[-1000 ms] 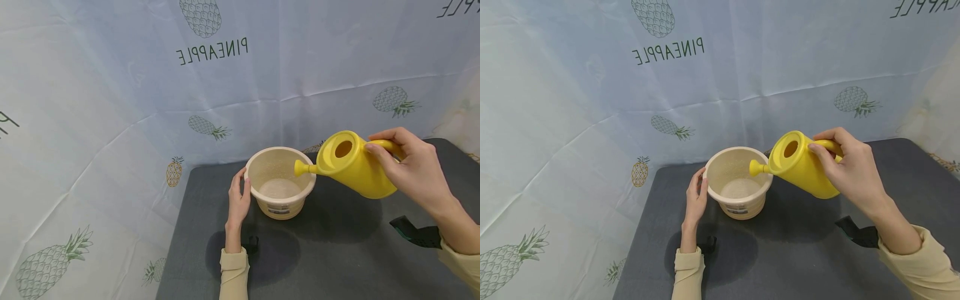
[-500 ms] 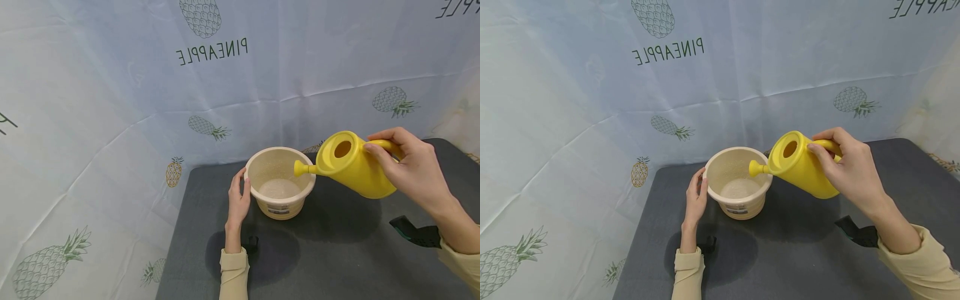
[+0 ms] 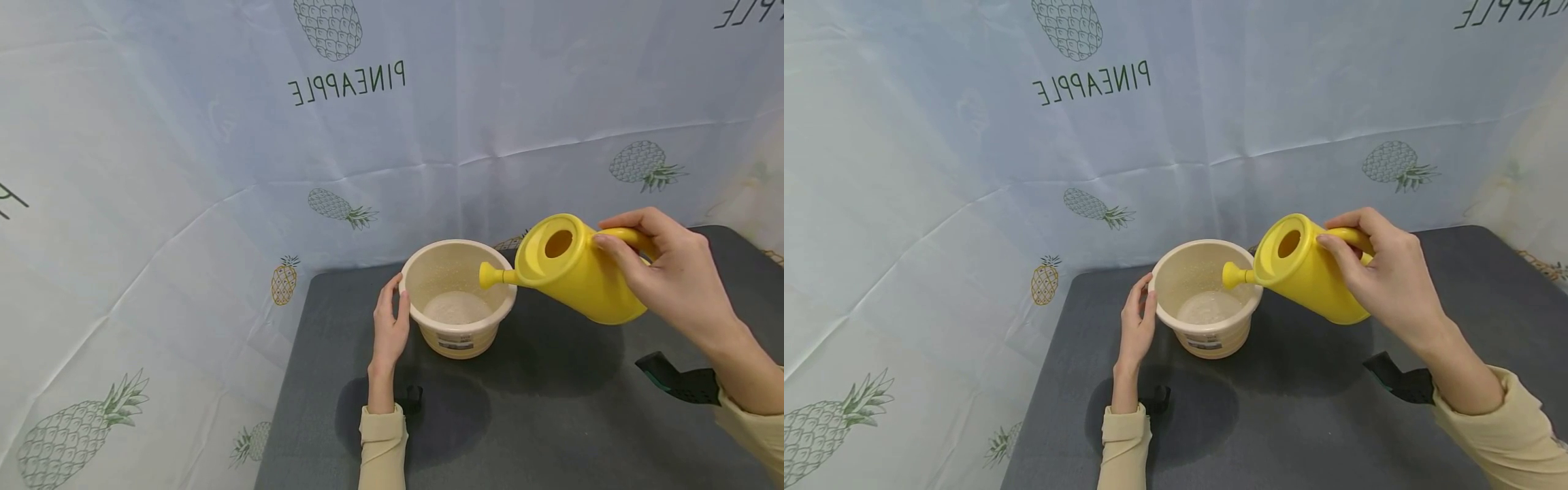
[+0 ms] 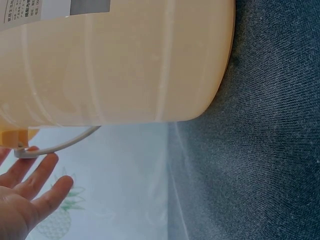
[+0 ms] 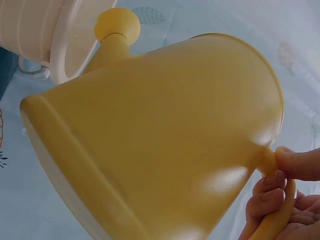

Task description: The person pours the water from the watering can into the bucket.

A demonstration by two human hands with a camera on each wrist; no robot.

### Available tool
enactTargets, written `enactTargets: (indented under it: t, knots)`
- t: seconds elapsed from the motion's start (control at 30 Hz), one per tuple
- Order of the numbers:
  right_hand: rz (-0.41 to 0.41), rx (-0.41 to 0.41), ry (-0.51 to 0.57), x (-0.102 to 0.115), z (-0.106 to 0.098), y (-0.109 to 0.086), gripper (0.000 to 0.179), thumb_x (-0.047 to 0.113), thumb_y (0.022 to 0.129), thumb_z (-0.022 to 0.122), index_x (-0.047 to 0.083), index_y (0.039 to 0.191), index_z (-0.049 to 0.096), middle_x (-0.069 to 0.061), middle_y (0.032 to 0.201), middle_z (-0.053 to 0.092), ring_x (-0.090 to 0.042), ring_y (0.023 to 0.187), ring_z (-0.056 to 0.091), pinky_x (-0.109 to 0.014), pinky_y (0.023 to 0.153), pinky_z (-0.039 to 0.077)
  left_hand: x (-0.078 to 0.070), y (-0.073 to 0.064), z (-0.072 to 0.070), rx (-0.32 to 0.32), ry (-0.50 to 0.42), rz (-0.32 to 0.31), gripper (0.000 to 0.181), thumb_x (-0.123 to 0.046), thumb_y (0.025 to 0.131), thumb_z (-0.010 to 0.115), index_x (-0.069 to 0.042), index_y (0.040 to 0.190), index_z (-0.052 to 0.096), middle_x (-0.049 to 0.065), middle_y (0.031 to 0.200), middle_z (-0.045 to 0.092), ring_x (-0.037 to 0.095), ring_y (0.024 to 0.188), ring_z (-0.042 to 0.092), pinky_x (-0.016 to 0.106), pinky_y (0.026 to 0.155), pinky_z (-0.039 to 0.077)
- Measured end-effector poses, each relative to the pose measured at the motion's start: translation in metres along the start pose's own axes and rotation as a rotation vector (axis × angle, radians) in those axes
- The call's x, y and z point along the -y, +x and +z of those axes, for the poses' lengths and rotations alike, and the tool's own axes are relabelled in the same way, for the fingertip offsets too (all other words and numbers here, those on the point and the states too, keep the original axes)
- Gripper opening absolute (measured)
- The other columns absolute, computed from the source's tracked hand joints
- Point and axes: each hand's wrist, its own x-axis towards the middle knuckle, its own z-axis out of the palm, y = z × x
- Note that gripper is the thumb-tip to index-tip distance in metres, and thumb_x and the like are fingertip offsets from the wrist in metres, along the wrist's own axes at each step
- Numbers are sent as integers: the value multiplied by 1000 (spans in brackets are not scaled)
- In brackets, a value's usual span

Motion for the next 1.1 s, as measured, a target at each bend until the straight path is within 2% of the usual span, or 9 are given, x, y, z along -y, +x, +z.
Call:
enactTargets:
  t: [0.17, 0.37, 0.6, 0.77, 1.1]
  knots:
    - [6, 1, 0, 0, 0, 0, 15, -6, 83, 64, -7, 98, 59, 23, 91, 53, 18, 84, 52, -2, 72, 39, 1, 0, 1, -4, 1, 15, 39, -17, 99, 45, -6, 136, 44, 11, 132, 47, 26, 120, 44, 51, 97, 36]
    - [14, 2, -3, -2, 0, -1, 17, -7, 83, 64, -6, 99, 59, 25, 91, 53, 19, 85, 51, -2, 73, 38, 1, 0, 0, 5, 5, 1, 39, -22, 100, 44, -7, 136, 44, 9, 132, 47, 22, 120, 44, 51, 98, 35]
    - [22, 3, 0, -3, 1, 0, 19, -7, 82, 64, -7, 101, 60, 26, 92, 52, 20, 86, 51, -1, 73, 38, 0, -1, 0, 2, 6, 1, 39, -18, 99, 45, -6, 136, 44, 10, 132, 47, 23, 120, 44, 51, 98, 35]
    - [22, 6, 4, -2, 2, 0, 18, -7, 83, 64, -6, 100, 60, 25, 91, 53, 19, 85, 51, -1, 73, 38, 0, 0, 0, -1, 12, -12, 39, -20, 100, 45, -8, 136, 45, 8, 133, 47, 21, 121, 44, 47, 99, 35]
    - [11, 11, 10, 0, 2, 2, 17, -6, 83, 64, -6, 99, 59, 24, 91, 54, 19, 86, 52, -1, 74, 38, 2, 0, 0, -7, 11, -5, 39, -24, 100, 43, -8, 136, 45, 8, 133, 47, 20, 122, 44, 46, 100, 35]
